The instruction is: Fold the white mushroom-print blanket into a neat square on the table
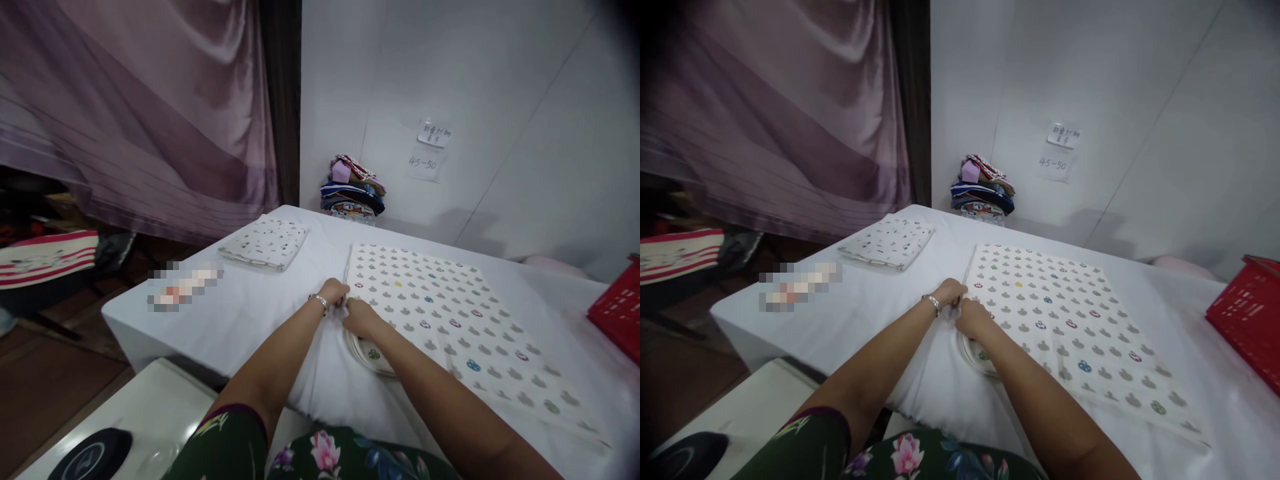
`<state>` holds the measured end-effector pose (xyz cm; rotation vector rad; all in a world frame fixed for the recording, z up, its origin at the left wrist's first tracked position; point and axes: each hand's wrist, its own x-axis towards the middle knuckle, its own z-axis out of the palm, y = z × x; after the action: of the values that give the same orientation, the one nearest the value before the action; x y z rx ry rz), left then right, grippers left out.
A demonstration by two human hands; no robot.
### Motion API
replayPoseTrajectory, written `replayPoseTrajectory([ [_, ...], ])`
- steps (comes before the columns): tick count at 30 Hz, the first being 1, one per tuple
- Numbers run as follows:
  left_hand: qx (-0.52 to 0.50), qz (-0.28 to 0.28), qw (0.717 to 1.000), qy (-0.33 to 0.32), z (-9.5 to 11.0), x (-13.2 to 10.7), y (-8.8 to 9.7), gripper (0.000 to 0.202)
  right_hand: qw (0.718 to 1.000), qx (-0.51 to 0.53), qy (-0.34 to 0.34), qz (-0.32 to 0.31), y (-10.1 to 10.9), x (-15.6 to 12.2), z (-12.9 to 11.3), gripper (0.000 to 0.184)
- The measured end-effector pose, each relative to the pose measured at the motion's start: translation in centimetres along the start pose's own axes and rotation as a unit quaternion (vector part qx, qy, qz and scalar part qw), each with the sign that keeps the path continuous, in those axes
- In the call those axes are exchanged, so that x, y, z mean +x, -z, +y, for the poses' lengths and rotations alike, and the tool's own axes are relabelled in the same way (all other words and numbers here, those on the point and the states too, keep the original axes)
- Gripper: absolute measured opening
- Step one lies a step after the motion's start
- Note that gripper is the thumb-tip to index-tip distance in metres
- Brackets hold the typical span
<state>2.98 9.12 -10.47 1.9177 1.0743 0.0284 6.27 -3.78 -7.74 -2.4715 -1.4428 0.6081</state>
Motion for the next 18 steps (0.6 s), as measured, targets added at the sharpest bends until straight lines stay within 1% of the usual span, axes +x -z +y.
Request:
replayPoseTrajectory([
  [2, -0.028, -0.008, 1.0, 0.007, 0.0, -0.5, 0.1, 0.039, 0.996, 0.082, -0.001, -0.02, 0.0, 0.2, 0.9, 0.029],
  [4, -0.061, -0.019, 0.998, 0.007, -0.3, -1.4, 0.3, 0.047, 0.984, 0.172, -0.006, -0.04, -0.1, 0.2, 1.7, 0.029],
  [6, -0.094, -0.032, 0.995, 0.0, -0.7, -2.7, 0.4, 0.049, 0.97, 0.241, 0.0, -0.041, -0.4, 0.3, 2.4, 0.029],
  [8, -0.121, -0.047, 0.992, -0.009, -1.4, -4.1, 0.4, 0.048, 0.956, 0.293, 0.012, -0.034, -0.8, 0.3, 3.0, 0.028],
  [11, -0.145, -0.061, 0.987, -0.02, -2.2, -6.0, 0.0, 0.042, 0.938, 0.344, 0.023, -0.028, -1.4, 0.4, 3.6, 0.027],
  [13, -0.155, -0.055, 0.986, -0.028, -2.5, -6.7, -0.4, 0.037, 0.931, 0.362, 0.03, -0.028, -1.8, 0.5, 3.9, 0.027],
  [16, -0.167, -0.033, 0.985, -0.042, -2.6, -6.9, -1.0, 0.029, 0.925, 0.376, 0.031, -0.039, -1.9, 0.3, 4.0, 0.026],
  [18, -0.172, -0.025, 0.984, -0.05, -2.6, -6.7, -1.2, 0.025, 0.918, 0.392, 0.023, -0.061, -1.7, 0.1, 3.9, 0.023],
])
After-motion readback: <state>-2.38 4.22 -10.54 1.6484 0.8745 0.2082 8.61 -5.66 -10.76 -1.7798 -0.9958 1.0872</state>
